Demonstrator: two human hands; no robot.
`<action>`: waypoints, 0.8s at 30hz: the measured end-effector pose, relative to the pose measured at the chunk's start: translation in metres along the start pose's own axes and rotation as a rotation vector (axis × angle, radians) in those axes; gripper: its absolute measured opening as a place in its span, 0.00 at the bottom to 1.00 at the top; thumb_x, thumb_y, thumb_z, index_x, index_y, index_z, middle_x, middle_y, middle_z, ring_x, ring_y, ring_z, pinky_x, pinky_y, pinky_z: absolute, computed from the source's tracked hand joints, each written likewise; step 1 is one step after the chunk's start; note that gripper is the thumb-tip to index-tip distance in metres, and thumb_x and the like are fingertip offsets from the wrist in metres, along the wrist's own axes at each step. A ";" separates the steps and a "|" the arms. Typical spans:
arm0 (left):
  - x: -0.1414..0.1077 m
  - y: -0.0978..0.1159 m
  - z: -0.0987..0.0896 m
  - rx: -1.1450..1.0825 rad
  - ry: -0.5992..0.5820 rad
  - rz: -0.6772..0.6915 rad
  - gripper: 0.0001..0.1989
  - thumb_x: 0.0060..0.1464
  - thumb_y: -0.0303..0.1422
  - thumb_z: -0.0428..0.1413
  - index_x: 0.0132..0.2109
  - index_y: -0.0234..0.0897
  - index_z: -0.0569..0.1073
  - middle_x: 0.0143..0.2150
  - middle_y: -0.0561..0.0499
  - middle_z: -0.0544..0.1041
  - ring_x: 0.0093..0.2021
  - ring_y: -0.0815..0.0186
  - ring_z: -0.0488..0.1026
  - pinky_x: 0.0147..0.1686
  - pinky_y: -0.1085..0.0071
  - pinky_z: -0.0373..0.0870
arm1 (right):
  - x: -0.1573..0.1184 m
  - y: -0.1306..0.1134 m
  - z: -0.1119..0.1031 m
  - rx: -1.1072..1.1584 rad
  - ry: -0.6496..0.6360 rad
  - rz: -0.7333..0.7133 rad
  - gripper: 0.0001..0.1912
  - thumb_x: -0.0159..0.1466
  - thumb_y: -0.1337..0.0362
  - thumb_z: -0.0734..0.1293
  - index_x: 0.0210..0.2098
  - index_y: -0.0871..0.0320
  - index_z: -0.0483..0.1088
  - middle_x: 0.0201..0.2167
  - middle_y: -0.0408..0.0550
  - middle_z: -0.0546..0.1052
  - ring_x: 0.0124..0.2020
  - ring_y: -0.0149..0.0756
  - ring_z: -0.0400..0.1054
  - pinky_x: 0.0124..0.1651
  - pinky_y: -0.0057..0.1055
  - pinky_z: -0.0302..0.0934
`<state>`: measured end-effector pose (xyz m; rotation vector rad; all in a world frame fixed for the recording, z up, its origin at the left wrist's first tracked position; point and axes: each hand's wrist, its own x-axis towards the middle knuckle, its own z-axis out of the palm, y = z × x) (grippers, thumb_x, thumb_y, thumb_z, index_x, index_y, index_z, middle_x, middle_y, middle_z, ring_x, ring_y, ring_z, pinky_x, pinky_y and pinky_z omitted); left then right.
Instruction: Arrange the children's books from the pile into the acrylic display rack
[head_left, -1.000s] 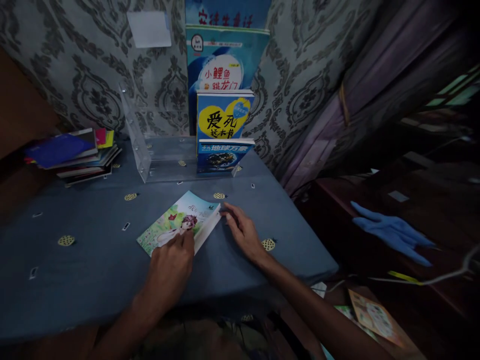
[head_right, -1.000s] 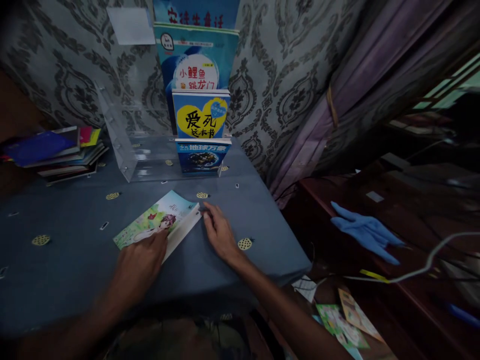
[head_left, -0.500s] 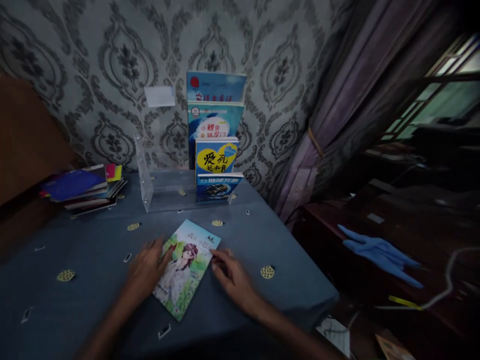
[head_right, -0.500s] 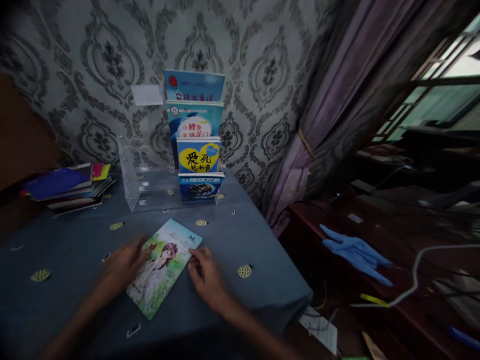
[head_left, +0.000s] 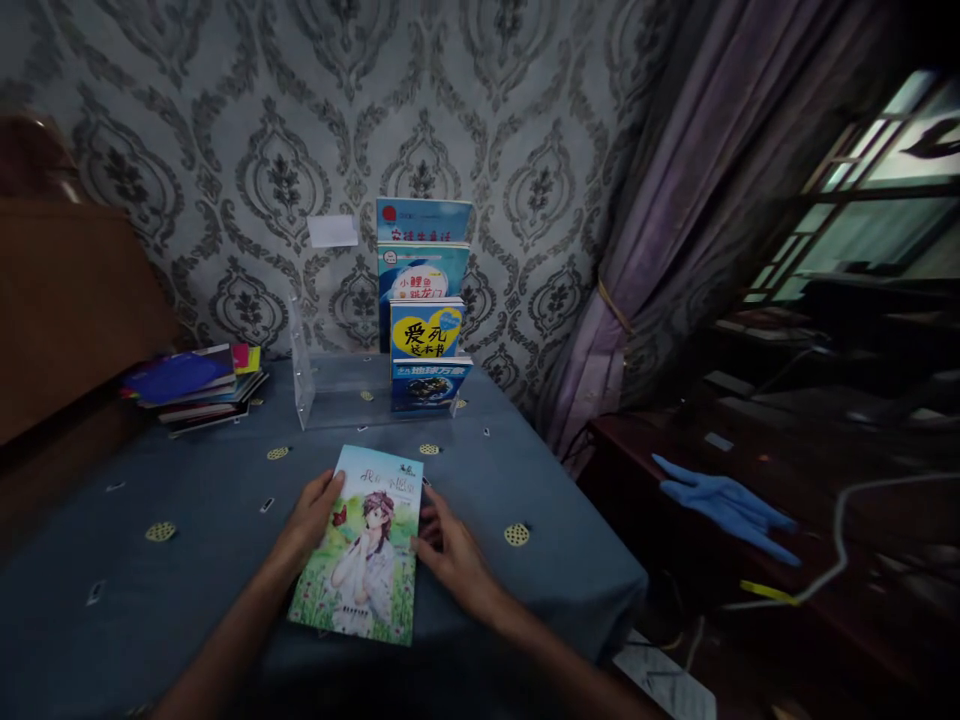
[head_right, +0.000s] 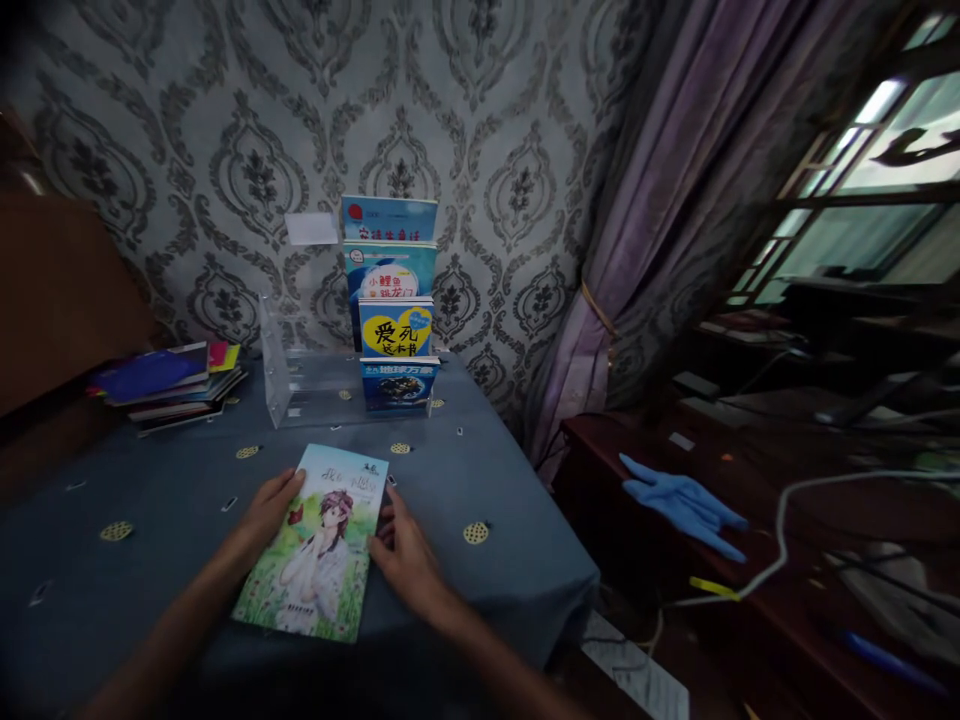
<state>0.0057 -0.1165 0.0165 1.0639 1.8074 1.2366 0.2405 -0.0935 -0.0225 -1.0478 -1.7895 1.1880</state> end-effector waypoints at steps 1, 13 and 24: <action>-0.003 0.000 0.001 0.010 0.038 -0.010 0.27 0.59 0.52 0.54 0.53 0.35 0.75 0.46 0.40 0.82 0.48 0.50 0.80 0.41 0.61 0.78 | -0.001 -0.003 -0.003 0.041 -0.028 0.051 0.38 0.57 0.62 0.70 0.66 0.55 0.60 0.43 0.49 0.76 0.32 0.35 0.72 0.36 0.35 0.71; -0.012 0.028 0.019 0.148 0.031 0.219 0.28 0.67 0.51 0.45 0.65 0.41 0.66 0.61 0.40 0.75 0.64 0.50 0.70 0.57 0.52 0.71 | -0.001 -0.058 -0.038 0.183 -0.107 0.009 0.16 0.61 0.52 0.66 0.43 0.55 0.66 0.27 0.40 0.71 0.20 0.30 0.66 0.21 0.26 0.57; -0.039 0.028 0.033 -0.033 -0.050 0.406 0.33 0.59 0.50 0.55 0.65 0.40 0.61 0.60 0.44 0.74 0.66 0.55 0.66 0.62 0.63 0.64 | -0.012 -0.055 -0.049 -0.306 0.151 -0.350 0.05 0.71 0.63 0.57 0.42 0.54 0.63 0.32 0.46 0.74 0.30 0.38 0.69 0.33 0.32 0.60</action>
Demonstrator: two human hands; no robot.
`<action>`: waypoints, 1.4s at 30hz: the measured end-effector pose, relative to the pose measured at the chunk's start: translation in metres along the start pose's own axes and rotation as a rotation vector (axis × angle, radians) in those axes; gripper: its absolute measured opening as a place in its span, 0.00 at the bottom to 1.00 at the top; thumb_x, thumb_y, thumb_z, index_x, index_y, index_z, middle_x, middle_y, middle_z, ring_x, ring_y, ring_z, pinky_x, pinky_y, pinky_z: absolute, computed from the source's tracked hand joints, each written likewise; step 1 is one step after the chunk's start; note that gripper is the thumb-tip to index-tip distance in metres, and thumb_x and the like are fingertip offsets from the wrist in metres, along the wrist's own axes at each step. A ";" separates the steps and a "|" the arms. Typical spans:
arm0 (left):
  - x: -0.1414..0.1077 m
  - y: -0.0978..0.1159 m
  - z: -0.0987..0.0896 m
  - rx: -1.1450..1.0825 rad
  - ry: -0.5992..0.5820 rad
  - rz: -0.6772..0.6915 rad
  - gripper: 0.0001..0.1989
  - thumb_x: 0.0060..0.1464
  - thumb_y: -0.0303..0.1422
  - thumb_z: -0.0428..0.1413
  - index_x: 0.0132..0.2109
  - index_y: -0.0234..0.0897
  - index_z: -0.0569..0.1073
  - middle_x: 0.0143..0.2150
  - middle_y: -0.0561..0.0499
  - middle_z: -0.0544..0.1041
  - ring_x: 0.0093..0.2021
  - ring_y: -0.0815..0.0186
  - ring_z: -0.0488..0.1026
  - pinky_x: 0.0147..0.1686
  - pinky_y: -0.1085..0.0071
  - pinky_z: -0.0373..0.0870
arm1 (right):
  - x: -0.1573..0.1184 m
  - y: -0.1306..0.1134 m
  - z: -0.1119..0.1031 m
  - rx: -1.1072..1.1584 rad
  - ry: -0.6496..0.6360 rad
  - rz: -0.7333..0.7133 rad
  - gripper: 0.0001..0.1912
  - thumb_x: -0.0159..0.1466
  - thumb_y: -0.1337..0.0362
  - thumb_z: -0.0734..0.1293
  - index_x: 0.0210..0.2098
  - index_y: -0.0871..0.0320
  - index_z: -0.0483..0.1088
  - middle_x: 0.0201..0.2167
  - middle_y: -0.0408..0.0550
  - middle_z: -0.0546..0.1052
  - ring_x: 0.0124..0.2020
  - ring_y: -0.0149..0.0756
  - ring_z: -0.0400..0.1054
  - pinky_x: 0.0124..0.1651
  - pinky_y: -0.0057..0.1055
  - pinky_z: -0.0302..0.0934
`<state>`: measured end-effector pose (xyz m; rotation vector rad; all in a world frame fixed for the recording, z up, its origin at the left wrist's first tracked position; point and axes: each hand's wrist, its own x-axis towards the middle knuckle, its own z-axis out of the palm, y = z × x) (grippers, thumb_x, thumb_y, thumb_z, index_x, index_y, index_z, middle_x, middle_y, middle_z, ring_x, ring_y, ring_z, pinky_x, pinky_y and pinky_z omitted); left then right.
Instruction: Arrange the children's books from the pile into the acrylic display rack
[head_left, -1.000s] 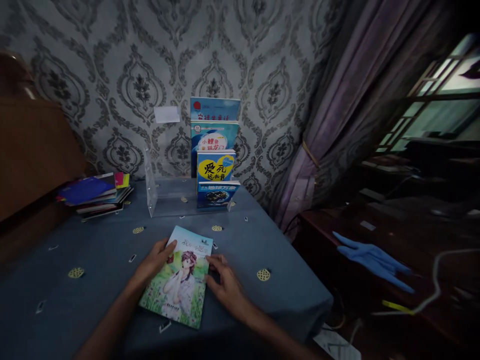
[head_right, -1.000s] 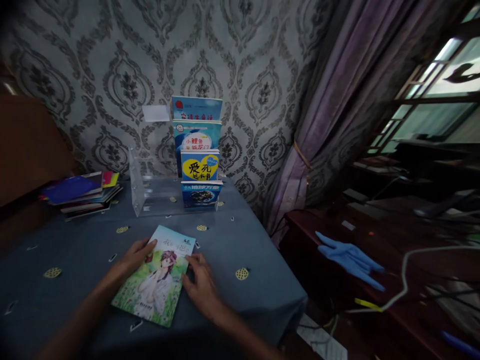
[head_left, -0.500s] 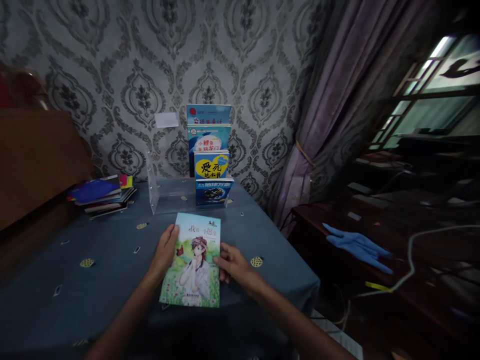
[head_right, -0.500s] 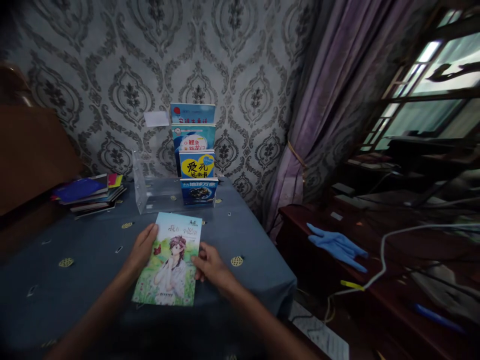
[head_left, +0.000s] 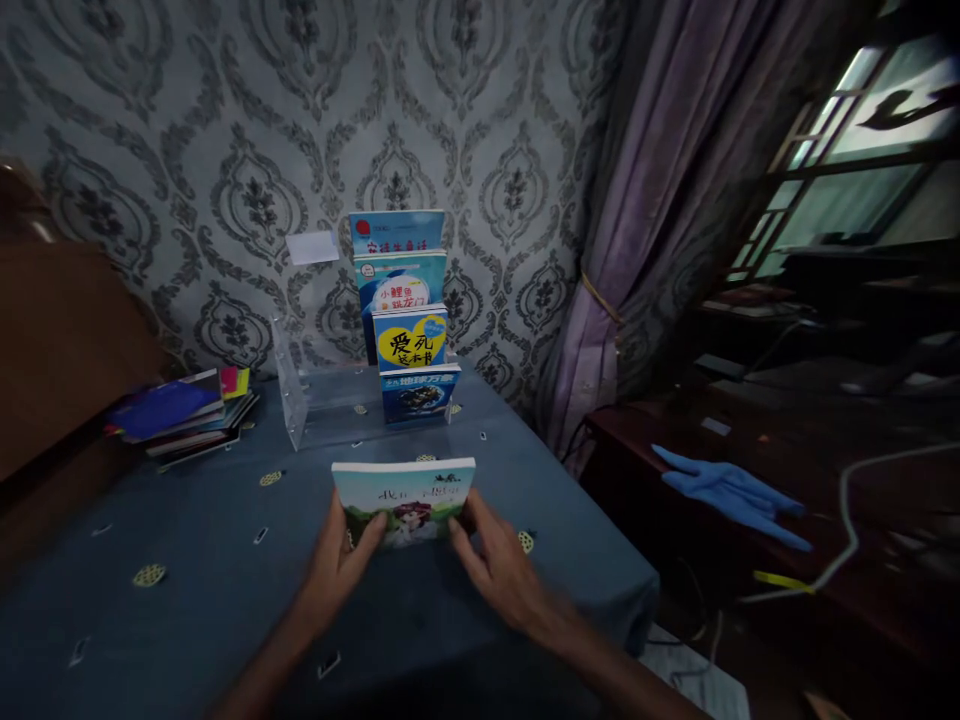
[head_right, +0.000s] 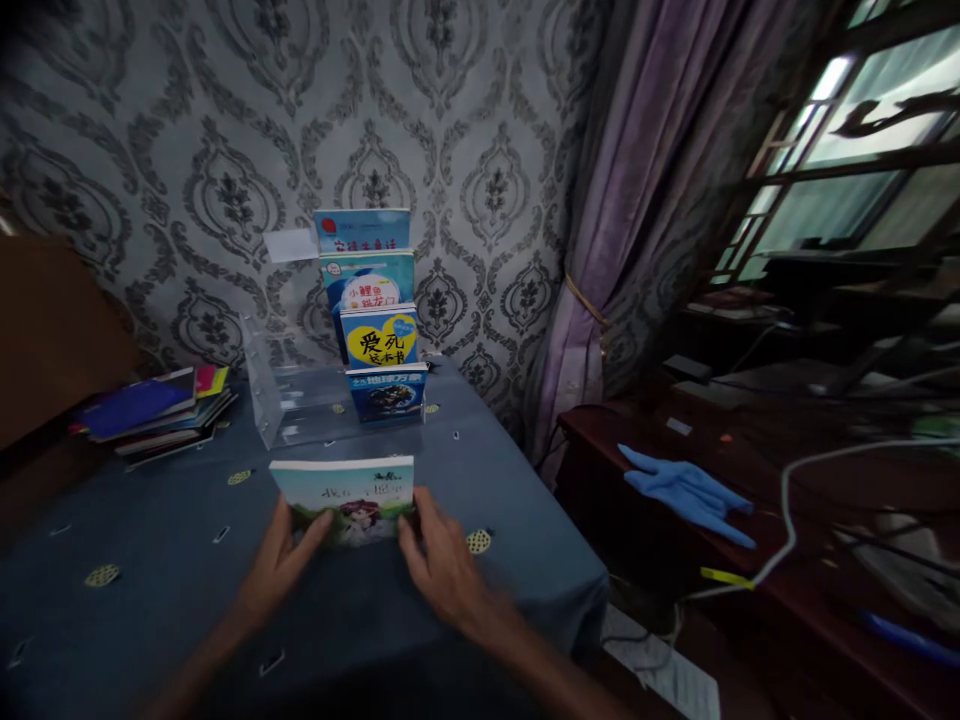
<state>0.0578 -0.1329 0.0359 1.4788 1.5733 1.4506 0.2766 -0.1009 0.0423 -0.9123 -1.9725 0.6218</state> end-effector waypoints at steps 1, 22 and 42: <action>0.003 0.000 -0.001 0.019 -0.035 0.013 0.32 0.58 0.48 0.55 0.65 0.39 0.60 0.59 0.43 0.74 0.64 0.55 0.67 0.61 0.63 0.65 | 0.002 0.003 0.000 -0.003 -0.010 0.012 0.05 0.71 0.63 0.57 0.41 0.53 0.63 0.32 0.46 0.74 0.30 0.37 0.69 0.33 0.32 0.60; 0.183 0.048 0.028 0.639 -0.015 0.502 0.18 0.61 0.27 0.46 0.57 0.32 0.60 0.46 0.39 0.74 0.47 0.53 0.74 0.48 0.55 0.72 | 0.195 0.088 -0.034 -0.145 0.279 -0.137 0.04 0.62 0.63 0.57 0.38 0.51 0.57 0.27 0.42 0.67 0.28 0.39 0.62 0.33 0.35 0.57; 0.204 0.012 0.047 0.809 -0.014 0.147 0.11 0.65 0.28 0.46 0.54 0.32 0.61 0.46 0.35 0.79 0.46 0.52 0.79 0.43 0.62 0.74 | 0.200 0.129 -0.002 -0.232 0.256 -0.063 0.10 0.64 0.65 0.56 0.42 0.57 0.66 0.38 0.55 0.74 0.41 0.48 0.68 0.45 0.41 0.63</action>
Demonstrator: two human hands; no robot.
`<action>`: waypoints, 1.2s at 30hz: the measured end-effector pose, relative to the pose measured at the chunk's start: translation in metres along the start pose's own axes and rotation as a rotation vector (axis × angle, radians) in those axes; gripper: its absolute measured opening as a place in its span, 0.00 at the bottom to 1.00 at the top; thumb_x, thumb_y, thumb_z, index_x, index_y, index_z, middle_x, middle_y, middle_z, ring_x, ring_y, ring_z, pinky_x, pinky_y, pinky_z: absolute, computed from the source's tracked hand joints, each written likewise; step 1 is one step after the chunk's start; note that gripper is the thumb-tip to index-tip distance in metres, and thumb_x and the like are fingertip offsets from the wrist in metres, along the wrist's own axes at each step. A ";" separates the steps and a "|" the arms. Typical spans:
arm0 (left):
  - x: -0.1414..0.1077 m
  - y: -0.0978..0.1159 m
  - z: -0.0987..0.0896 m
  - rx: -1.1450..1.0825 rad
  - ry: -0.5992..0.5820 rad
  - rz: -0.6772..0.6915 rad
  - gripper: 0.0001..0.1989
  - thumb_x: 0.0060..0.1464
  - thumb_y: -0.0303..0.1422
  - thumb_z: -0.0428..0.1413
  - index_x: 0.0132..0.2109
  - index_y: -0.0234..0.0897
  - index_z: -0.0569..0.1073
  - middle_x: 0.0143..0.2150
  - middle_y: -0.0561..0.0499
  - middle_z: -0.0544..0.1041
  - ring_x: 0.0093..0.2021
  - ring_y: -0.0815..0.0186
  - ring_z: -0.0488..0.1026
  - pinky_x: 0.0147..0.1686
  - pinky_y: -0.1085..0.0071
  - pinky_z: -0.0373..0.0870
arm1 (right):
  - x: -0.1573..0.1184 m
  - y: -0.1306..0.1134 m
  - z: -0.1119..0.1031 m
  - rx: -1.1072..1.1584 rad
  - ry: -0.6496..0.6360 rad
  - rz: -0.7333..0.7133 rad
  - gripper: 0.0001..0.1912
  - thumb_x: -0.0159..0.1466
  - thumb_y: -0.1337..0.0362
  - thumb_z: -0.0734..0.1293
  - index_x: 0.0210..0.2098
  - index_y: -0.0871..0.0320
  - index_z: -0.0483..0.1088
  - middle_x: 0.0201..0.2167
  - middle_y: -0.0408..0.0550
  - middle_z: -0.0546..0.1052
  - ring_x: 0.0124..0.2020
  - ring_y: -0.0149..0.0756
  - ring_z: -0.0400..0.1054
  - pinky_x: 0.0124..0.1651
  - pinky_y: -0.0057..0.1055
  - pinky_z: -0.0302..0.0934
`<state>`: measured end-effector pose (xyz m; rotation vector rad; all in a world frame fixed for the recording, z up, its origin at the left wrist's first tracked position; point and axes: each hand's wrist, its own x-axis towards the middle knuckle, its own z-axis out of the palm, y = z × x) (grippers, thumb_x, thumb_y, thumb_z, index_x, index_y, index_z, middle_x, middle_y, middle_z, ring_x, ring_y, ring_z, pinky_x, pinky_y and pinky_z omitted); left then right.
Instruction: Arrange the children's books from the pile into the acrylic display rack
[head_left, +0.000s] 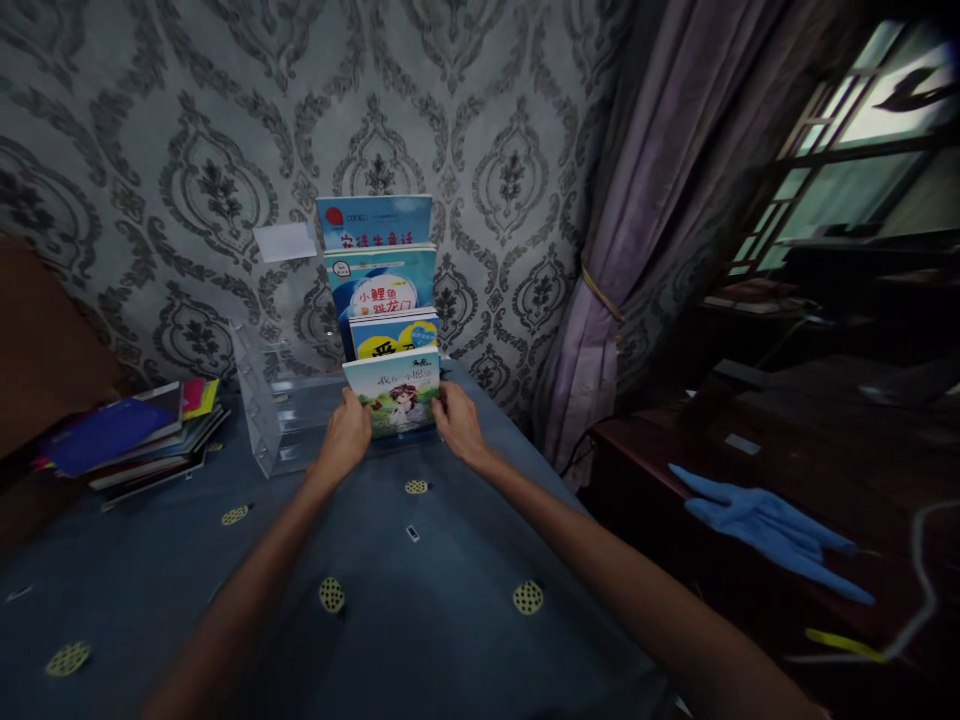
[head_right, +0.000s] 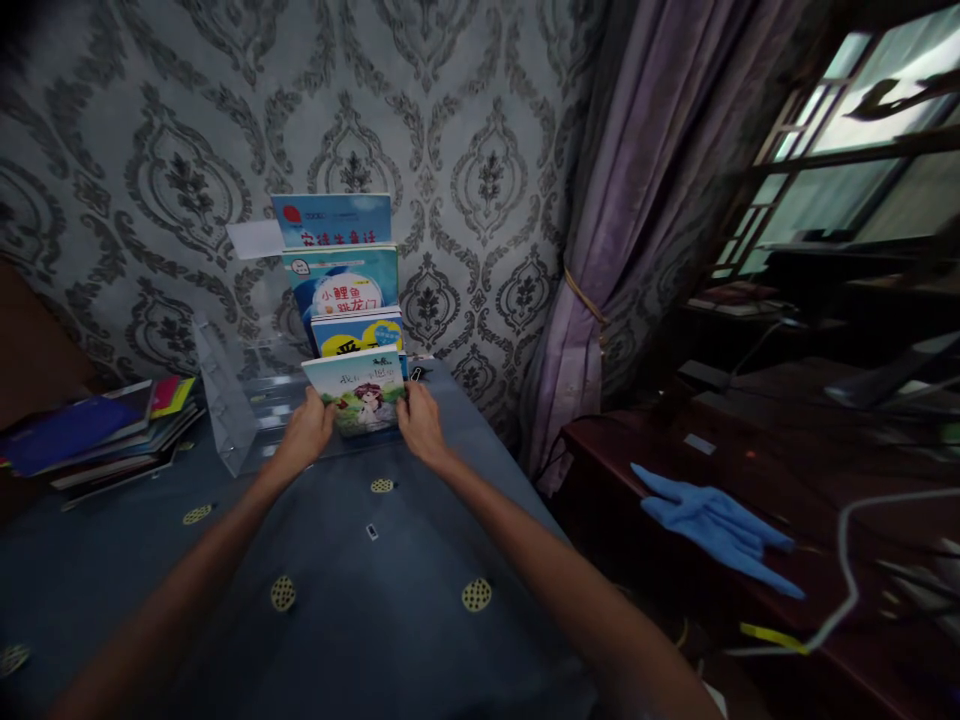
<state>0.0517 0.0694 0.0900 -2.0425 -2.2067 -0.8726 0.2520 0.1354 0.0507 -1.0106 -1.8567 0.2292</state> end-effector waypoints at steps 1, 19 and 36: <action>0.001 -0.001 -0.001 0.004 -0.006 -0.001 0.11 0.65 0.29 0.46 0.54 0.32 0.61 0.46 0.35 0.79 0.45 0.53 0.80 0.42 0.63 0.74 | 0.000 0.000 0.003 0.004 0.004 0.006 0.10 0.64 0.65 0.57 0.42 0.57 0.66 0.38 0.55 0.75 0.41 0.47 0.69 0.45 0.41 0.63; -0.001 0.014 0.005 0.077 -0.083 -0.058 0.08 0.67 0.27 0.44 0.50 0.30 0.64 0.50 0.30 0.77 0.49 0.50 0.79 0.44 0.62 0.72 | -0.001 0.013 0.011 0.021 0.068 0.059 0.16 0.63 0.68 0.57 0.49 0.59 0.68 0.43 0.57 0.73 0.45 0.48 0.67 0.51 0.44 0.64; -0.003 0.017 0.005 0.156 -0.092 -0.100 0.12 0.63 0.24 0.44 0.52 0.31 0.65 0.49 0.32 0.79 0.47 0.50 0.80 0.44 0.62 0.73 | 0.005 0.014 0.020 -0.034 0.094 0.074 0.08 0.61 0.70 0.57 0.37 0.55 0.66 0.37 0.54 0.71 0.40 0.48 0.65 0.46 0.41 0.62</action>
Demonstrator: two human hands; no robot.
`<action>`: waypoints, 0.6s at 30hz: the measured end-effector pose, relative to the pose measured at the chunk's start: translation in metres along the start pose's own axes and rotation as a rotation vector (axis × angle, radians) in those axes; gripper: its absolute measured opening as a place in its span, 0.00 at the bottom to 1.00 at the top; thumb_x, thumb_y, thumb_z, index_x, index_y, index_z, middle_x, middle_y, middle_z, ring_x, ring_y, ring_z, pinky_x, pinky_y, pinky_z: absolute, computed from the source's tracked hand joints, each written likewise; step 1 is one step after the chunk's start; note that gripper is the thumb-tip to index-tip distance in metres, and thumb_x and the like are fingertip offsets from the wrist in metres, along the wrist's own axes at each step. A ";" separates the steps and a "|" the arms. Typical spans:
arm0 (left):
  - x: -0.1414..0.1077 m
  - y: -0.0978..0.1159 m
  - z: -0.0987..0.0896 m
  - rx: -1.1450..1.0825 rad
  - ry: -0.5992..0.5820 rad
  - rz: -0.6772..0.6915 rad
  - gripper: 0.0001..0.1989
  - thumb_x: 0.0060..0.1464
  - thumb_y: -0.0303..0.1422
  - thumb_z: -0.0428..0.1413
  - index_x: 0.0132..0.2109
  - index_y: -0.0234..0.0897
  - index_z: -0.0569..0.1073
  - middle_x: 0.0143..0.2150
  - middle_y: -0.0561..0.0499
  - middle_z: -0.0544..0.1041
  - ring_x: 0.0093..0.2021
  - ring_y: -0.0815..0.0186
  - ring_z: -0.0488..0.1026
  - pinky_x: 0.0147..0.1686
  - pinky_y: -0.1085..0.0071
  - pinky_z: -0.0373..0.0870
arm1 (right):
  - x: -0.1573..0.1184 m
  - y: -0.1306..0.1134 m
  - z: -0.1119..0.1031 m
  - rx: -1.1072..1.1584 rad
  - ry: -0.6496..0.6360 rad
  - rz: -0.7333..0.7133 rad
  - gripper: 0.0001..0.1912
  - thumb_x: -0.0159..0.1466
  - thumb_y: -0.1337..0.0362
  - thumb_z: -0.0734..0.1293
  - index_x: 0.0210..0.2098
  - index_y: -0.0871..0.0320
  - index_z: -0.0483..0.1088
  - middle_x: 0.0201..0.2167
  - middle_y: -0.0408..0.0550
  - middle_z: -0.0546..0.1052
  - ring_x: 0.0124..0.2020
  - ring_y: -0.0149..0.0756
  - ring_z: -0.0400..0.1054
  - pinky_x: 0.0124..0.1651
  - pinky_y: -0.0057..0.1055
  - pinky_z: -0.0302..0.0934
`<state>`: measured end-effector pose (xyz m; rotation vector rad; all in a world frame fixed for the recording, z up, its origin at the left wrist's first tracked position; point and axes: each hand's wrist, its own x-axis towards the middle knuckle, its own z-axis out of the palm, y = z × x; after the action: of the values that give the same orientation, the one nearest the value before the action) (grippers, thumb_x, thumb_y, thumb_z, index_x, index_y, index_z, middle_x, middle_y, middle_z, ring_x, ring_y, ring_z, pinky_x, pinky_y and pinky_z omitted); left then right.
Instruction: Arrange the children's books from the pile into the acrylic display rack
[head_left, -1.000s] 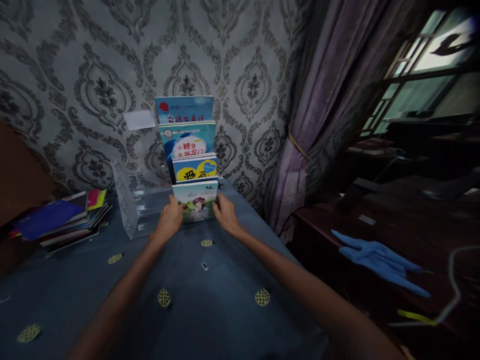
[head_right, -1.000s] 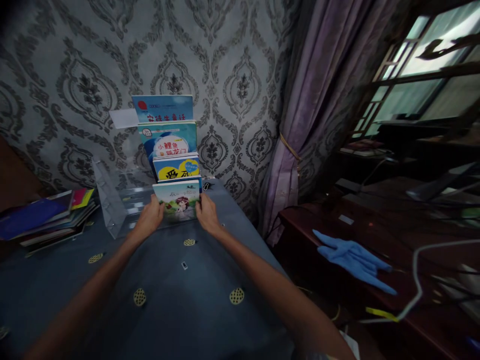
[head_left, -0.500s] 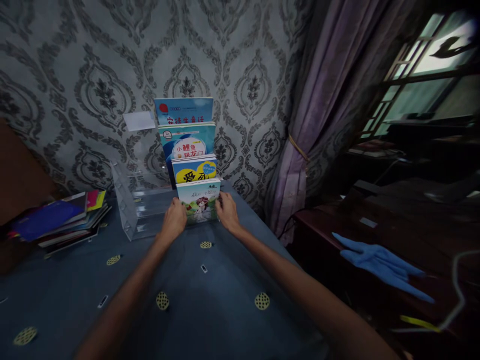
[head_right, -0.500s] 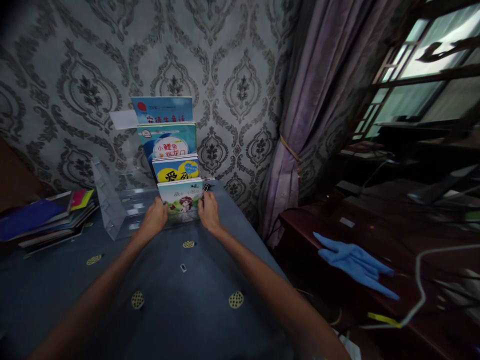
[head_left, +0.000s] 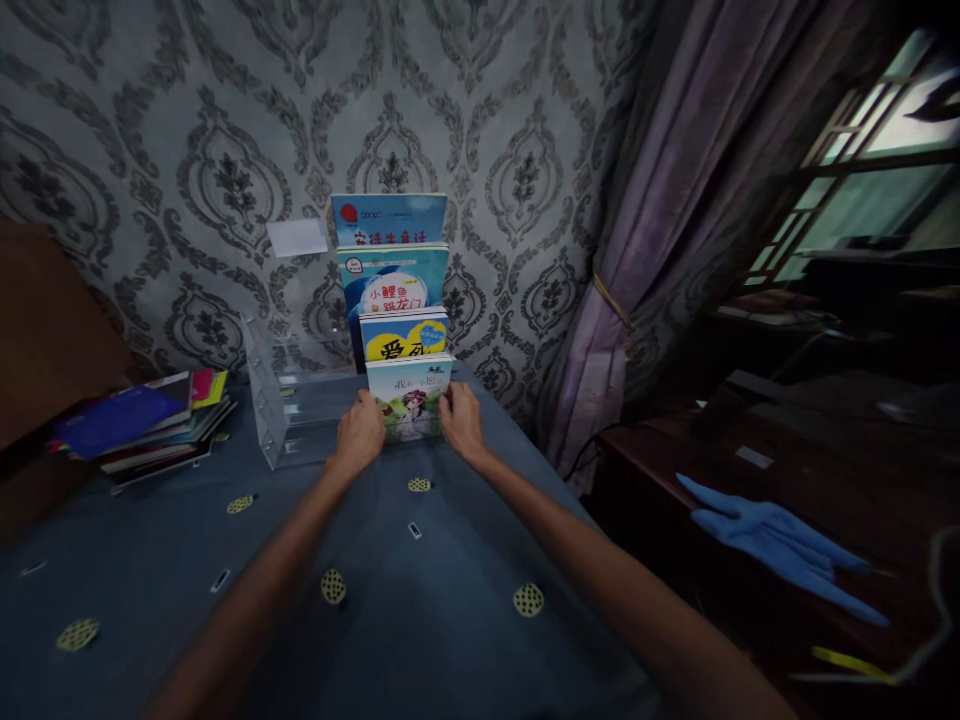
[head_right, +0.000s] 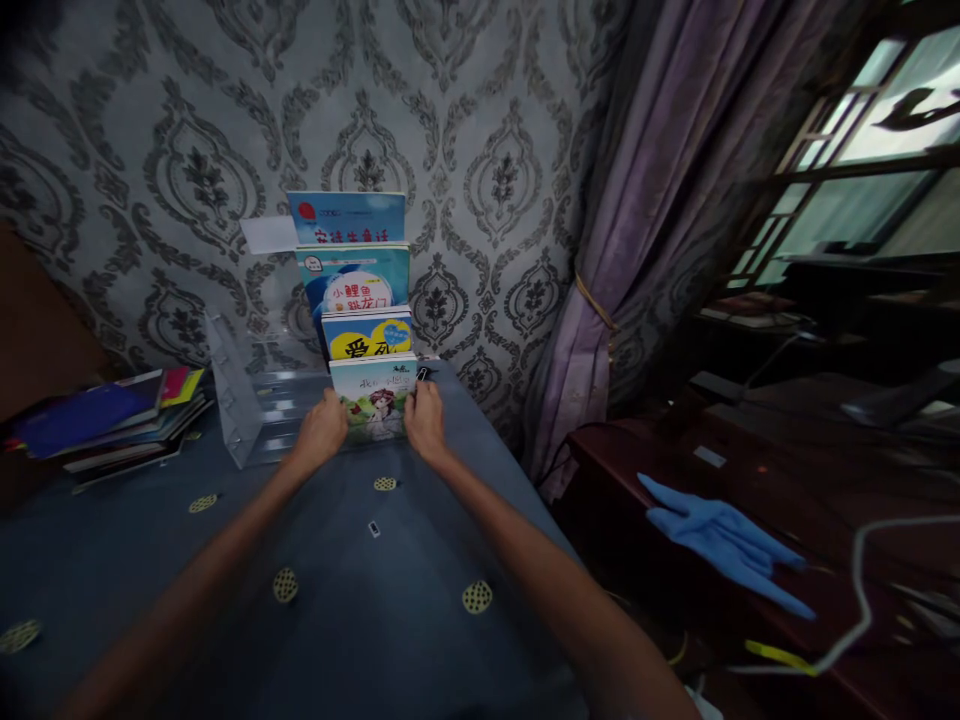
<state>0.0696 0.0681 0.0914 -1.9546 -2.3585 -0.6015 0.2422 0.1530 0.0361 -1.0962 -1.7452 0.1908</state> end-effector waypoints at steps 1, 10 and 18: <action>0.000 0.000 0.000 0.003 -0.005 -0.003 0.13 0.63 0.24 0.44 0.52 0.31 0.65 0.48 0.32 0.79 0.47 0.50 0.80 0.43 0.62 0.73 | 0.000 0.000 0.000 -0.005 0.000 0.002 0.08 0.61 0.70 0.57 0.37 0.55 0.66 0.37 0.54 0.71 0.41 0.48 0.65 0.46 0.42 0.62; -0.001 -0.005 -0.001 -0.009 -0.036 0.024 0.13 0.63 0.23 0.43 0.53 0.32 0.64 0.48 0.32 0.79 0.49 0.51 0.79 0.44 0.63 0.72 | 0.000 -0.001 -0.004 -0.016 -0.026 0.003 0.10 0.60 0.69 0.57 0.38 0.57 0.68 0.37 0.56 0.73 0.40 0.49 0.66 0.44 0.42 0.63; -0.007 -0.015 -0.004 -0.063 -0.065 0.097 0.10 0.69 0.31 0.42 0.51 0.34 0.64 0.52 0.34 0.78 0.52 0.51 0.78 0.47 0.62 0.70 | -0.014 -0.004 -0.014 -0.010 -0.064 -0.014 0.16 0.60 0.69 0.57 0.45 0.59 0.69 0.38 0.55 0.74 0.40 0.47 0.68 0.46 0.42 0.64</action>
<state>0.0556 0.0577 0.0891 -2.1328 -2.2913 -0.6228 0.2522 0.1351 0.0353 -1.0948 -1.8117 0.2107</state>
